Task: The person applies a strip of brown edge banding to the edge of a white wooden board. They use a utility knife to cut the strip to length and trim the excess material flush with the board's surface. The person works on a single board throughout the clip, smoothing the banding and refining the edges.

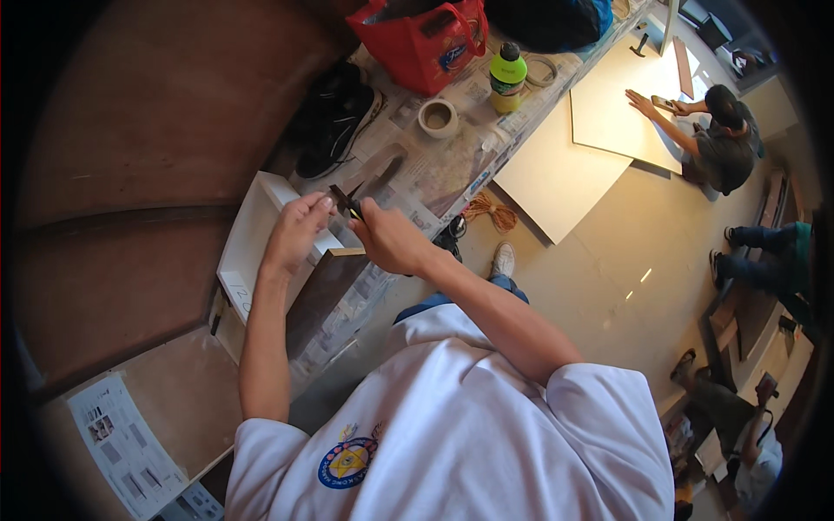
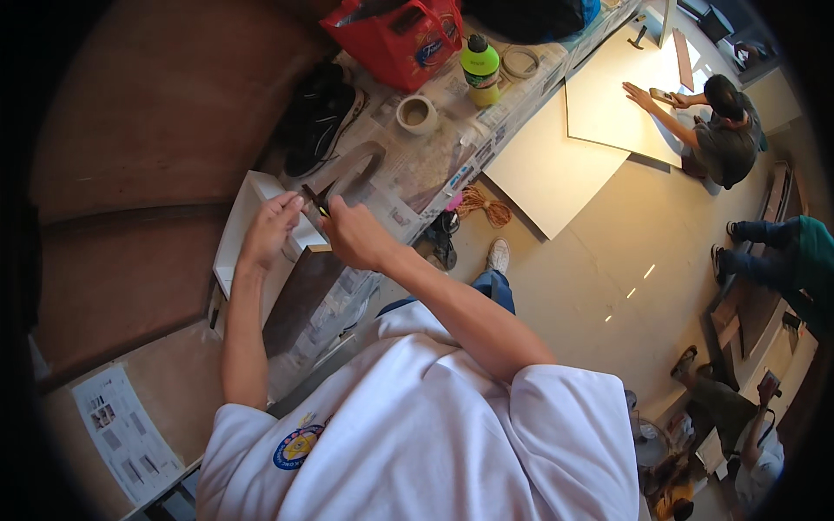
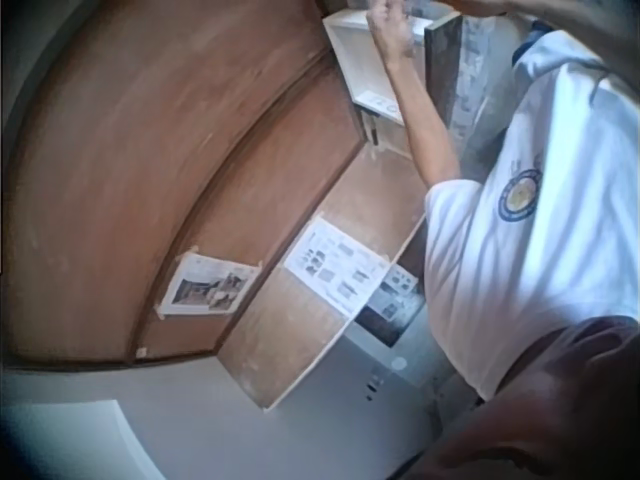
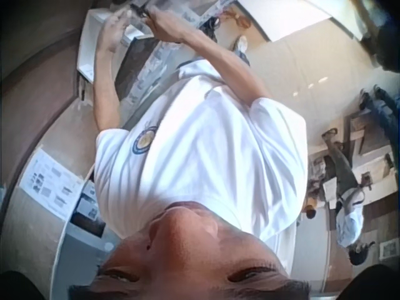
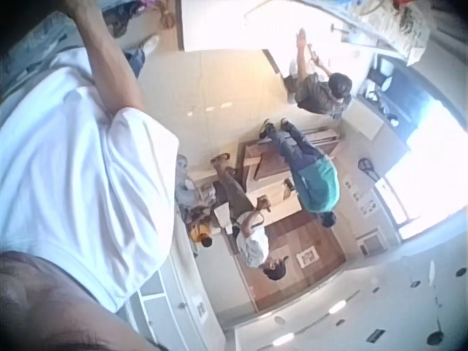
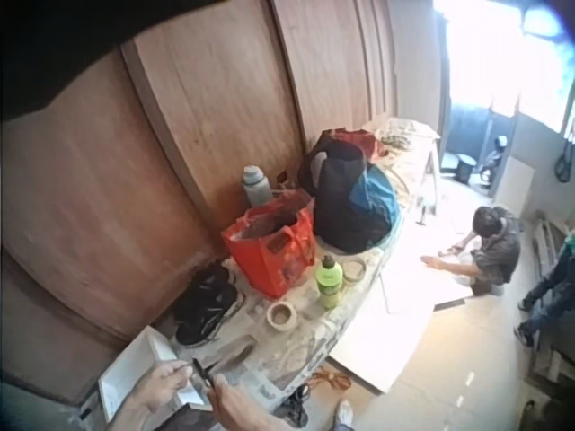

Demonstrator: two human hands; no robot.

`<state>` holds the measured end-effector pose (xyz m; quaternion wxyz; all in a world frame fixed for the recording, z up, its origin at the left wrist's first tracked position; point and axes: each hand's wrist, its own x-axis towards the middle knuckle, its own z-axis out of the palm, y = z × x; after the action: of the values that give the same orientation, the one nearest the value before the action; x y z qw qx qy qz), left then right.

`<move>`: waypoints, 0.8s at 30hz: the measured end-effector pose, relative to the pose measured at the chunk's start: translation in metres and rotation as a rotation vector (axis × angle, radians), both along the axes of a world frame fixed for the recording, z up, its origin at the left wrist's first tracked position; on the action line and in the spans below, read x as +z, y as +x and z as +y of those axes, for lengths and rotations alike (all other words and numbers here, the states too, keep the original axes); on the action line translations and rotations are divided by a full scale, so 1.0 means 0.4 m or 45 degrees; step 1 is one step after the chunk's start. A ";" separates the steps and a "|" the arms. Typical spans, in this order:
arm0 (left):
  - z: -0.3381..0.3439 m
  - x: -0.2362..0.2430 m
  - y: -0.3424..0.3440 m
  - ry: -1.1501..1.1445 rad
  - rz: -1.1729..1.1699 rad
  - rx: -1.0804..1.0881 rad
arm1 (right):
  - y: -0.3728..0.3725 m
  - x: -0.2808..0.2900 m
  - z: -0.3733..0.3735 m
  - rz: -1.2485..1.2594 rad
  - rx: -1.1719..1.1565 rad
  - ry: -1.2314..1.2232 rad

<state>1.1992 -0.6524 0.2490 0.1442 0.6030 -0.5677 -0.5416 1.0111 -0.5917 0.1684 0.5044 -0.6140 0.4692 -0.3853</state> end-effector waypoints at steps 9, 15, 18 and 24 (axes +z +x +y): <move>-0.005 0.005 0.006 -0.122 -0.075 -0.094 | -0.006 0.002 -0.009 0.034 0.016 -0.036; 0.016 0.018 -0.021 -0.205 -0.194 -0.058 | -0.002 0.007 0.000 0.010 0.014 -0.007; 0.016 0.013 -0.017 -0.212 -0.182 -0.015 | 0.009 0.025 -0.001 0.036 0.004 0.057; 0.023 -0.001 -0.002 -0.169 -0.145 0.046 | 0.020 0.007 0.021 -0.020 0.012 0.076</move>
<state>1.1983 -0.6431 0.2488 0.1611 0.6322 -0.5985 -0.4649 1.0193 -0.5832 0.1711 0.5280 -0.5979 0.4735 -0.3735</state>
